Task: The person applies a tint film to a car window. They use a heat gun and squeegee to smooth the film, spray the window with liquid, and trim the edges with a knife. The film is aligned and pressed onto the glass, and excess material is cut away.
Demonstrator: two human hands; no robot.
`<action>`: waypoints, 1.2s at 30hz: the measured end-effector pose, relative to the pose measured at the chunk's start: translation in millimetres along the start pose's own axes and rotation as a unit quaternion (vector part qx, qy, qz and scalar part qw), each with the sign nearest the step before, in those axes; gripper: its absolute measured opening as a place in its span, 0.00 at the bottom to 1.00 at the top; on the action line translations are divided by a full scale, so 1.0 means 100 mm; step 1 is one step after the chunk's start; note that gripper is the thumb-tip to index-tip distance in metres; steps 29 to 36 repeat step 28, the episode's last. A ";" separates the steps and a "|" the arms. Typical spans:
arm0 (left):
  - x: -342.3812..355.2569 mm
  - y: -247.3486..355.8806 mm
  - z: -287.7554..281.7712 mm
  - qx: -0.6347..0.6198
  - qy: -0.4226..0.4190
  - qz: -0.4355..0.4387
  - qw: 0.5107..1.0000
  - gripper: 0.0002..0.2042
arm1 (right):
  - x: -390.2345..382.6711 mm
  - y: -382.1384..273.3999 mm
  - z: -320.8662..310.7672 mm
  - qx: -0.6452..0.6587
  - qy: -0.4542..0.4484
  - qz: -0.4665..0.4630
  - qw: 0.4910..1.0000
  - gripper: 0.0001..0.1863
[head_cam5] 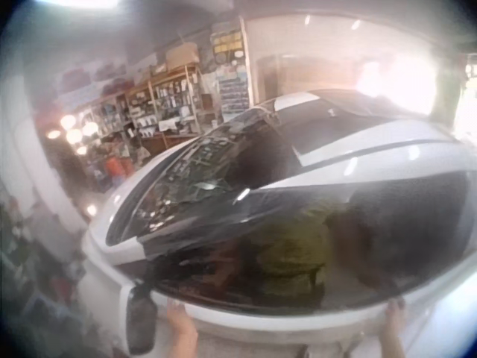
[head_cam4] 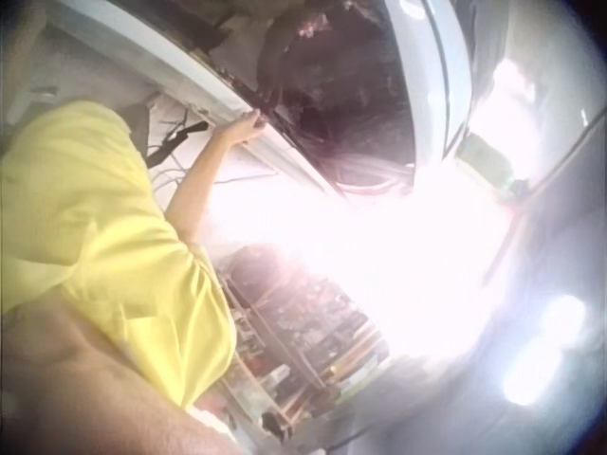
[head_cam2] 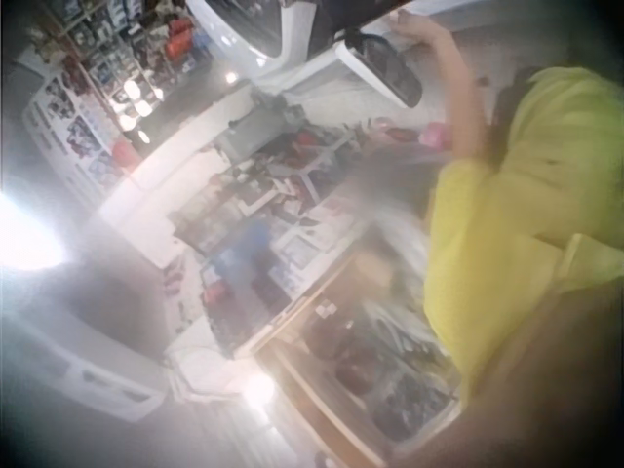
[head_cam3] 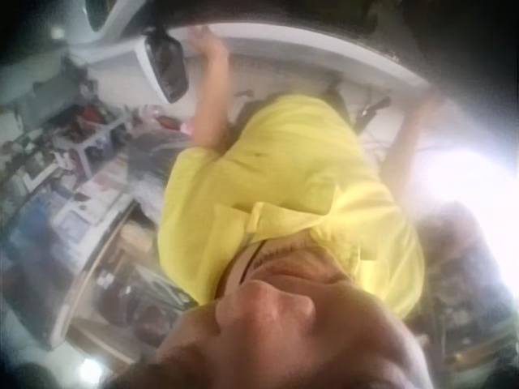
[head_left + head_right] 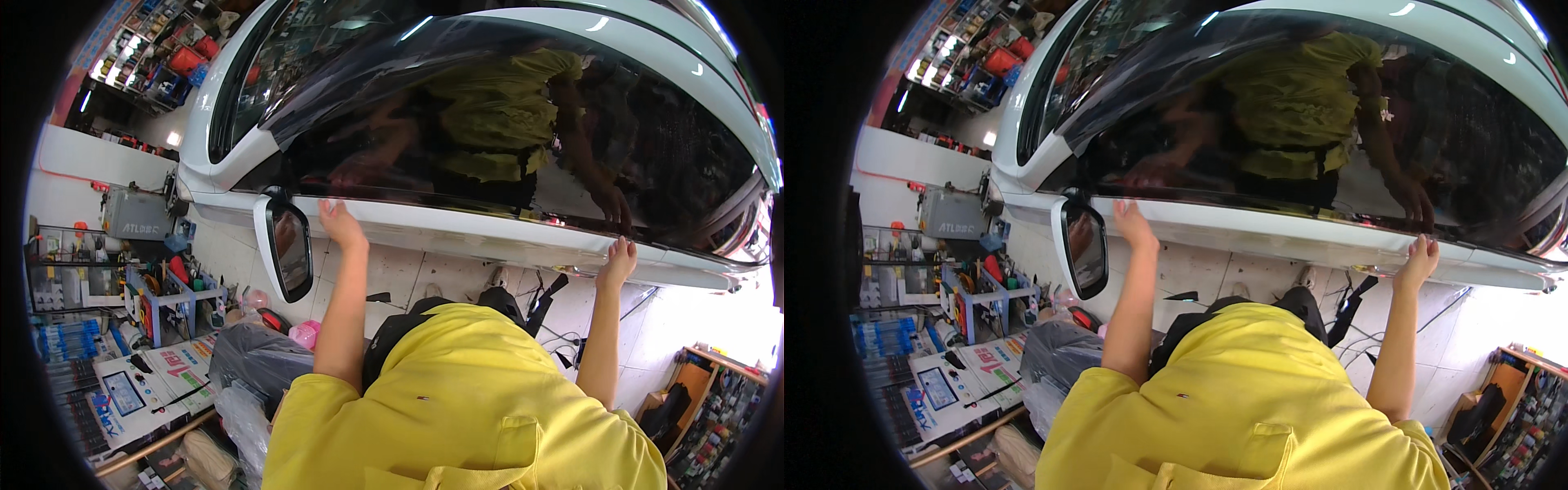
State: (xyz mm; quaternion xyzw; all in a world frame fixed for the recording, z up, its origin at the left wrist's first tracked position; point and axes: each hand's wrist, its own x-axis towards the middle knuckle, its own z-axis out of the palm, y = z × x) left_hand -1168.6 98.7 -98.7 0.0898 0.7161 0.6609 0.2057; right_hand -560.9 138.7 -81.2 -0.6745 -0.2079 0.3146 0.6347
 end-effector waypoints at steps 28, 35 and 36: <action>0.79 0.61 0.17 -0.326 0.185 -0.235 0.897 0.19 | 2.16 -0.21 -1.25 -0.186 0.000 -0.134 0.973 0.33; 0.79 0.61 0.17 -0.326 0.185 -0.235 0.897 0.19 | 2.16 -0.21 -1.25 -0.186 0.000 -0.134 0.973 0.33; 0.79 0.61 0.17 -0.326 0.185 -0.235 0.897 0.19 | 2.16 -0.21 -1.25 -0.186 0.000 -0.134 0.973 0.33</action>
